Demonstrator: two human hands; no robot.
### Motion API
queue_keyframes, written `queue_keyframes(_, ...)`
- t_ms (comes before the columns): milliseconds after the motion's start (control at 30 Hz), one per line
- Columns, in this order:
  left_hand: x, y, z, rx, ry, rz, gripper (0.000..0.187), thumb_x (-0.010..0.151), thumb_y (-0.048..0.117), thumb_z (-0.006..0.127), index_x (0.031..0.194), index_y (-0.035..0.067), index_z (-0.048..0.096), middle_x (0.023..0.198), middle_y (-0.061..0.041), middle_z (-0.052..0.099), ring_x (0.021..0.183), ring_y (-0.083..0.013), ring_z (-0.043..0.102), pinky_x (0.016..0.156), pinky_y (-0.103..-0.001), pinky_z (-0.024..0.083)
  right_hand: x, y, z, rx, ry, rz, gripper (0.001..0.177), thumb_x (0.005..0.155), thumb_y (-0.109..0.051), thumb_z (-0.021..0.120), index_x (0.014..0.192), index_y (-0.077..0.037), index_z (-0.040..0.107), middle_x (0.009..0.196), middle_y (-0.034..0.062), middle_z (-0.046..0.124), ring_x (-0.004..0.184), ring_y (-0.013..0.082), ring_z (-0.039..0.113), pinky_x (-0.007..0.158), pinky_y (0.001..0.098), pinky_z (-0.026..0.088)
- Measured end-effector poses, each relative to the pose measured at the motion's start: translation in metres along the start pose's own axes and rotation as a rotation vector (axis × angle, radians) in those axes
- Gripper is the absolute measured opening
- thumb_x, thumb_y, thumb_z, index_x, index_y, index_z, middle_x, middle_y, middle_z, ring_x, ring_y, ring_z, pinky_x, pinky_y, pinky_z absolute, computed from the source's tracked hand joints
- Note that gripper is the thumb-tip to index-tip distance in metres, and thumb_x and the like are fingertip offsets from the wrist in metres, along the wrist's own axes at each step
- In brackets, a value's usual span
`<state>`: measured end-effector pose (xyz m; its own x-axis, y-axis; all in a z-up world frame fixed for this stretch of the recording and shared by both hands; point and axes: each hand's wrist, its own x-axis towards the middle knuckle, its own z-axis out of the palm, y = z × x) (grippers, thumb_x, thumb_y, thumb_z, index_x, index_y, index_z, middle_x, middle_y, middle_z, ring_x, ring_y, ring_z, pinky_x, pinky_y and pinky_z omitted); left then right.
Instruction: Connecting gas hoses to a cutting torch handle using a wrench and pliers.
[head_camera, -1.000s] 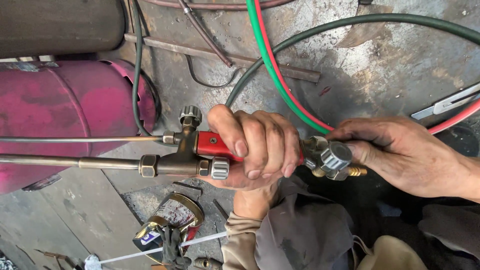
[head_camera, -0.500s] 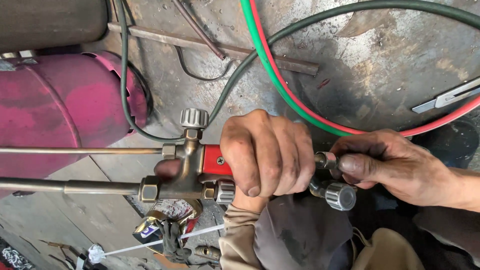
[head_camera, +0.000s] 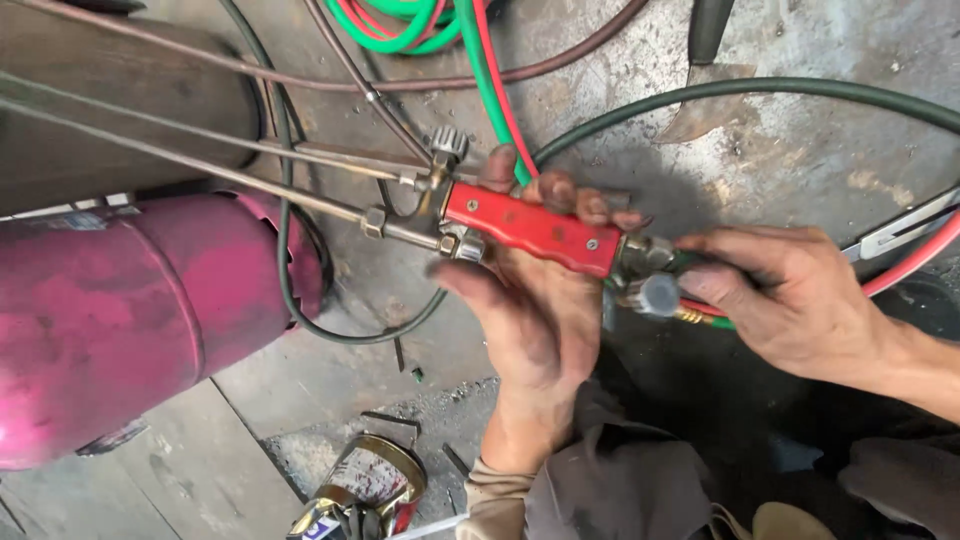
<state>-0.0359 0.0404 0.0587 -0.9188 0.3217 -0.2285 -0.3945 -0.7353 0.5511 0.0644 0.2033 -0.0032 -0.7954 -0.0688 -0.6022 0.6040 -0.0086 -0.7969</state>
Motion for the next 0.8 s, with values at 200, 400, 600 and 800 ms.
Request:
queue_keyframes(200, -0.024, -0.002, -0.008, -0.065, 0.300, -0.085, 0.059, 0.099, 0.070, 0.046, 0.122, 0.016, 0.055, 0.087, 0.001, 0.048, 0.085, -0.0169, 0.051, 0.093, -0.047, 0.048, -0.015, -0.019, 0.007, -0.477, 0.226, -0.540, 0.032, 0.085, -0.019, 0.070, 0.112, -0.001, 0.072, 0.096, 0.0170, 0.070, 0.079, 0.0352, 0.070, 0.067, 0.0399, 0.055)
queue_keyframes(400, -0.046, -0.011, -0.002, -0.091, 0.102, 0.111, 0.056, 0.111, 0.065, 0.040, 0.085, 0.016, 0.046, 0.066, 0.004, 0.032, 0.064, -0.0126, 0.030, 0.067, -0.033, 0.035, -0.030, -0.004, 0.008, -0.499, 0.162, -0.475, 0.022, 0.088, -0.019, 0.066, 0.102, -0.001, 0.071, 0.095, 0.0144, 0.073, 0.084, 0.0335, 0.072, 0.071, 0.0402, 0.057)
queue_keyframes(600, -0.042, -0.013, -0.008, -0.151, -0.258, 0.054, 0.049, 0.107, 0.061, 0.040, 0.085, 0.017, 0.041, 0.066, 0.004, 0.030, 0.058, -0.0134, 0.026, 0.061, -0.033, 0.031, -0.047, -0.010, 0.001, -0.181, -0.005, -0.096, 0.026, 0.089, -0.026, 0.066, 0.101, -0.003, 0.074, 0.069, 0.0067, 0.063, 0.059, 0.0166, 0.061, 0.057, 0.0332, 0.051)
queue_keyframes(800, -0.009, -0.022, -0.019, -0.178, -0.493, 0.092, 0.048, 0.108, 0.057, 0.045, 0.084, 0.015, 0.044, 0.061, 0.005, 0.035, 0.049, -0.0121, 0.031, 0.050, -0.033, 0.030, -0.034, 0.014, -0.004, 0.217, -0.194, 0.054, 0.029, 0.097, -0.028, 0.061, 0.101, -0.001, 0.070, 0.066, -0.0011, 0.053, 0.060, 0.0085, 0.045, 0.053, 0.0288, 0.042)
